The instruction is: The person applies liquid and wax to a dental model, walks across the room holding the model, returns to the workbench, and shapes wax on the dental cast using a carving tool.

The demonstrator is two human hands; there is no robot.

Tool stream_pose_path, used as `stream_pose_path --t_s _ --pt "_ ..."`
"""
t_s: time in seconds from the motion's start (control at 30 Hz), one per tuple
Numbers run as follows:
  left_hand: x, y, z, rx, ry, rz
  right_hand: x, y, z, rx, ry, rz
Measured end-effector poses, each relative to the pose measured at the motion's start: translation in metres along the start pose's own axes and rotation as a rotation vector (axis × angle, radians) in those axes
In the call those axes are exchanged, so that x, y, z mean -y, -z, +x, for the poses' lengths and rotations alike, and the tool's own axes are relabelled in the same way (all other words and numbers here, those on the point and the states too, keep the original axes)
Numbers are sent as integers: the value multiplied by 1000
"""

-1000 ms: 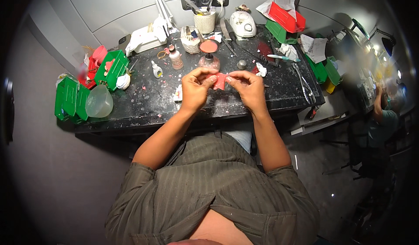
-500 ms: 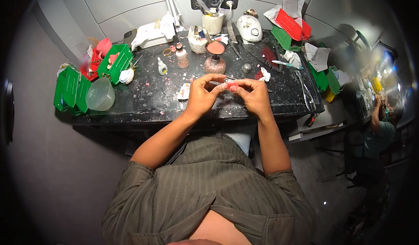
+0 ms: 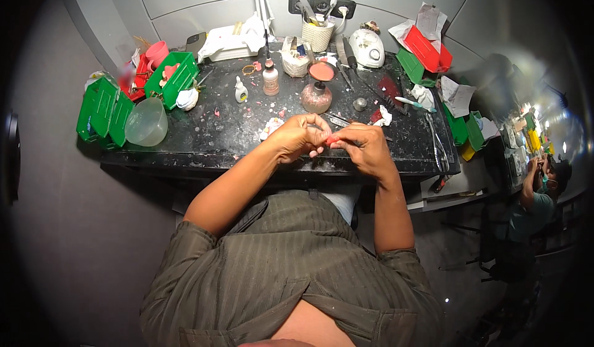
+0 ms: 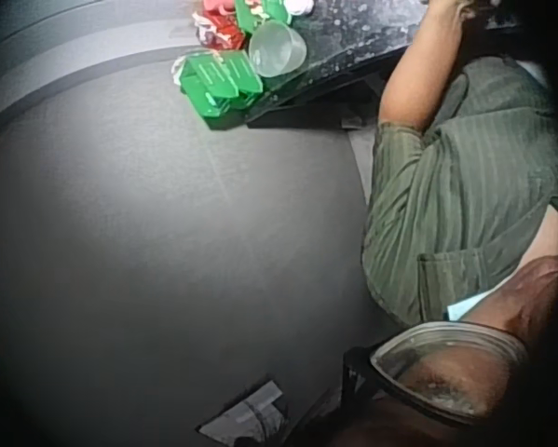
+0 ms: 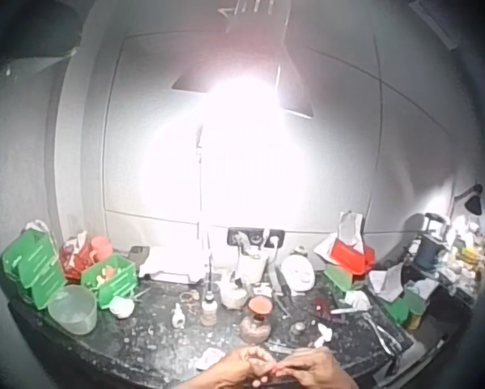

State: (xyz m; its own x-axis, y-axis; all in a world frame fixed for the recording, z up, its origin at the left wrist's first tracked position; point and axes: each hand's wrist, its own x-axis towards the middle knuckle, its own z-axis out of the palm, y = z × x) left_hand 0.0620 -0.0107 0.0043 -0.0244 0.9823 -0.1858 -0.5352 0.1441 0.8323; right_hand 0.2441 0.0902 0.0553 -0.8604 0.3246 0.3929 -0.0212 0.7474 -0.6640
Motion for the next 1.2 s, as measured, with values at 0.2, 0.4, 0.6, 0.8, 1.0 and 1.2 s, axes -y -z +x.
stream_pose_path --t_s 0.2,0.4,0.6,0.8,1.0,1.2 --pt "1 -2 -15 311 148 -119 21 16 8 85 158 30" --pt "0 -6 -12 519 163 -314 2 13 8 53 271 186" --pt "-12 -10 -15 -180 -168 -202 -6 13 45 -222 159 212" --pt "-32 8 -25 -354 -423 -140 -28 36 141 -137 -44 -164" --pt "-39 32 -42 -538 -553 -246 -41 38 180 209 -239 -345" --pt "-36 66 -55 -661 -679 162 -2 46 157 -68 -190 -423"
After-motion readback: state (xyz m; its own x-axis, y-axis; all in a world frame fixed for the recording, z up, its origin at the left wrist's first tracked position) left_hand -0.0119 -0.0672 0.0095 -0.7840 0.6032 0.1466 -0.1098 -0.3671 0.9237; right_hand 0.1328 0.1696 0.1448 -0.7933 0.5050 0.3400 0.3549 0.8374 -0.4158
